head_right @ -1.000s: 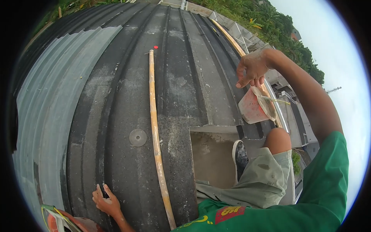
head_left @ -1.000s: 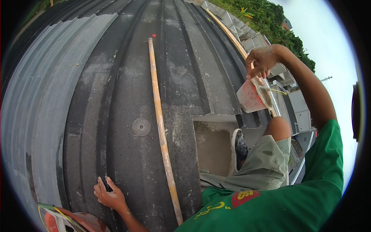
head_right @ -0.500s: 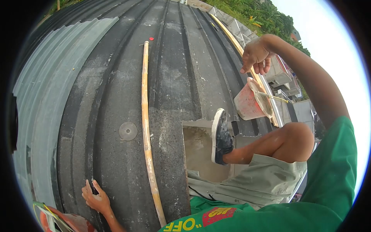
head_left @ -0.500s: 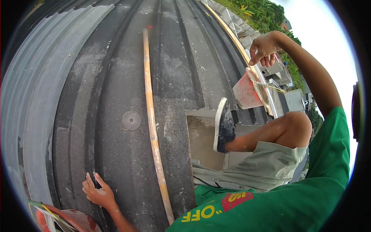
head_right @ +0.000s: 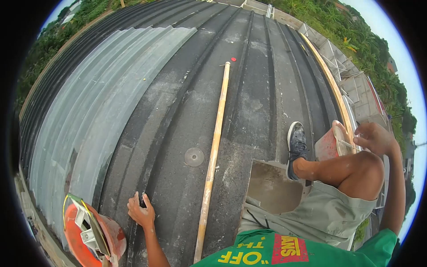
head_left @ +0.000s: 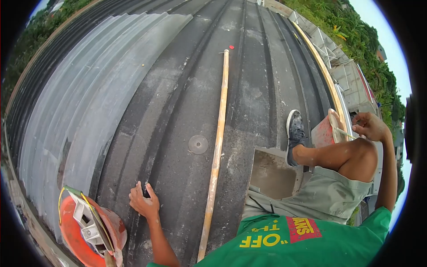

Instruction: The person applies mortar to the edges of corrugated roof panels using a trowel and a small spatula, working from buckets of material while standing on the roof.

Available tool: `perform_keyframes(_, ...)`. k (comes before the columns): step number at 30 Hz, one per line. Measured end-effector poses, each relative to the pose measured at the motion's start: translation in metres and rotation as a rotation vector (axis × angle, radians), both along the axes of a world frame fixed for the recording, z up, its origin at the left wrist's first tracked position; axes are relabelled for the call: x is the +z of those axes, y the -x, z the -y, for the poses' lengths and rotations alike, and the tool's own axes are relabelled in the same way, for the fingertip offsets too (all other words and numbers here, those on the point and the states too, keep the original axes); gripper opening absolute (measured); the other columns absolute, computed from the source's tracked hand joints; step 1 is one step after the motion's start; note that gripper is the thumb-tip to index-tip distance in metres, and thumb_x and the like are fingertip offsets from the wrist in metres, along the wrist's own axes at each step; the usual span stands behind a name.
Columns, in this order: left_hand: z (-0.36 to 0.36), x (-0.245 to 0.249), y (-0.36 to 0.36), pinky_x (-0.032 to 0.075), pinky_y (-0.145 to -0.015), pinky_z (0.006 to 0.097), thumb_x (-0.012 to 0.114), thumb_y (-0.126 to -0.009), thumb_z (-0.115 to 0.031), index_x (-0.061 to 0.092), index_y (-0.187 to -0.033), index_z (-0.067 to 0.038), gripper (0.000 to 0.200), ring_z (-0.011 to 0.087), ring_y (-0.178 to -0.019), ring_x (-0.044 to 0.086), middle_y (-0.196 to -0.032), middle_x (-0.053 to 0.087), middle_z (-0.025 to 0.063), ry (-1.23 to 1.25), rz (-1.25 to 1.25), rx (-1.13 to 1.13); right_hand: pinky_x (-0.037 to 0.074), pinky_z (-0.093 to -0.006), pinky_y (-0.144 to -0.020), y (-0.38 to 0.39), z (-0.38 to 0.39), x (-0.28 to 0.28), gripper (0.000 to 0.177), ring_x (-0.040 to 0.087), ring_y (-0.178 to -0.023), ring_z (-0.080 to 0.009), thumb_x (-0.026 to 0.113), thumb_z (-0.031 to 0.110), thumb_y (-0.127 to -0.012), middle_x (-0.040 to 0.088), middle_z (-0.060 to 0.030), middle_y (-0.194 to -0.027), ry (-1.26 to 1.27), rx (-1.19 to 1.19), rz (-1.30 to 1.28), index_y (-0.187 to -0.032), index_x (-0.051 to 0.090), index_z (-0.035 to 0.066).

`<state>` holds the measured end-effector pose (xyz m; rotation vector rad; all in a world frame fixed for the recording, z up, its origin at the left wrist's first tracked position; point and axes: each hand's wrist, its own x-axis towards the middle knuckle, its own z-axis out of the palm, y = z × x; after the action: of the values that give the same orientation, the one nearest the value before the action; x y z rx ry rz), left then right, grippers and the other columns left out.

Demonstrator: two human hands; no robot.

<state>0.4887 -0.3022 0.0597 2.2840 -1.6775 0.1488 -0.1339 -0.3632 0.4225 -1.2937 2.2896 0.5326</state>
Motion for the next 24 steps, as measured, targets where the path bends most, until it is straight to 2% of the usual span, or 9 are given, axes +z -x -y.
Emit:
perform_keyframes(3,0.001,0.004,0.006,0.04,-0.074,0.0406,0.064,-0.086,-0.03,0.068,-0.109,-0.005,0.034,0.0262,-0.088,0.058,-0.094,0.06,0.0049,0.004,-0.002,0.035,0.053,-0.034,-0.065,0.029,0.004,-0.013,0.037,0.07,-0.074,-0.0211,0.075,0.03,-0.079,0.07,-0.0137,-0.074,0.086,0.234,0.142,-0.101,0.066,0.001)
perform_keyframes(6,0.004,0.009,0.014,0.04,-0.081,0.0428,0.063,-0.087,-0.03,0.068,-0.107,-0.003,0.034,0.0287,-0.097,0.057,-0.099,0.061,0.0079,-0.032,-0.074,0.08,0.053,-0.0386,-0.078,-0.012,0.051,-0.015,0.049,0.068,-0.083,-0.0325,0.07,0.045,-0.08,0.071,-0.0162,-0.086,-0.182,0.418,-0.016,-0.105,0.068,0.002)
perform_keyframes(8,0.006,0.014,0.033,0.038,-0.089,0.0455,0.064,-0.087,-0.029,0.065,-0.11,-0.002,0.036,0.0326,-0.108,0.053,-0.107,0.06,0.0123,0.142,0.08,0.041,0.052,-0.0409,-0.081,-0.027,0.097,-0.043,0.051,0.066,-0.091,-0.0333,0.067,0.048,-0.082,0.07,-0.0176,-0.09,-0.285,0.558,0.062,-0.105,0.067,0.002)
perform_keyframes(11,-0.005,0.057,0.113,0.037,-0.091,0.0475,0.066,-0.086,-0.028,0.059,-0.115,-0.002,0.039,0.0347,-0.113,0.05,-0.114,0.059,0.015,0.123,-0.23,-0.116,0.05,-0.0415,-0.086,-0.074,0.16,-0.117,0.054,0.064,-0.099,-0.0326,0.07,0.046,-0.081,0.07,-0.0184,-0.092,-0.495,0.822,0.013,-0.112,0.064,0.002)
perform_keyframes(13,-0.031,0.068,0.153,0.04,-0.083,0.0474,0.069,-0.08,-0.046,0.062,-0.112,-0.004,0.053,0.0341,-0.106,0.052,-0.108,0.059,0.0146,-0.201,-0.421,-0.101,0.046,-0.0425,-0.094,-0.121,0.173,-0.176,0.06,0.056,-0.115,-0.0328,0.078,0.039,-0.074,0.064,-0.0199,-0.113,-0.268,1.029,0.017,-0.12,0.06,0.005)
perform_keyframes(15,-0.066,0.07,0.178,0.04,-0.085,0.0455,0.069,-0.079,-0.048,0.059,-0.115,-0.005,0.057,0.0316,-0.105,0.052,-0.107,0.057,0.0146,-0.487,-0.31,-0.003,0.039,-0.0455,-0.102,-0.174,0.168,-0.223,0.072,0.043,-0.128,-0.0362,0.085,0.033,-0.066,0.049,-0.021,-0.136,-0.037,1.357,0.216,-0.127,0.056,0.009)
perform_keyframes(17,-0.101,0.071,0.173,0.04,-0.085,0.0453,0.07,-0.079,-0.047,0.059,-0.114,-0.006,0.056,0.031,-0.104,0.052,-0.107,0.056,0.0137,-0.636,-0.315,0.178,0.031,-0.0488,-0.108,-0.212,0.152,-0.271,0.081,0.03,-0.136,-0.0386,0.086,0.034,-0.063,0.037,-0.0197,-0.146,-0.002,1.39,0.492,-0.133,0.052,0.013)
perform_keyframes(21,-0.155,0.056,0.168,0.04,-0.086,0.0449,0.07,-0.079,-0.036,0.059,-0.11,-0.008,0.043,0.0295,-0.107,0.051,-0.112,0.053,0.0125,-0.626,-0.22,0.217,0.028,-0.0497,-0.107,-0.22,0.132,-0.375,0.074,0.037,-0.131,-0.037,0.085,0.026,-0.065,0.045,-0.0174,-0.139,0.136,1.526,0.631,-0.13,0.053,0.011)
perform_keyframes(24,-0.155,0.049,0.178,0.04,-0.087,0.0444,0.066,-0.081,-0.026,0.06,-0.107,-0.009,0.032,0.0281,-0.106,0.051,-0.11,0.053,0.0114,-0.555,-0.16,0.248,0.032,-0.046,-0.1,-0.221,0.132,-0.388,0.061,0.047,-0.119,-0.0339,0.082,0.021,-0.069,0.055,-0.0141,-0.124,0.265,1.573,0.695,-0.123,0.057,0.009)
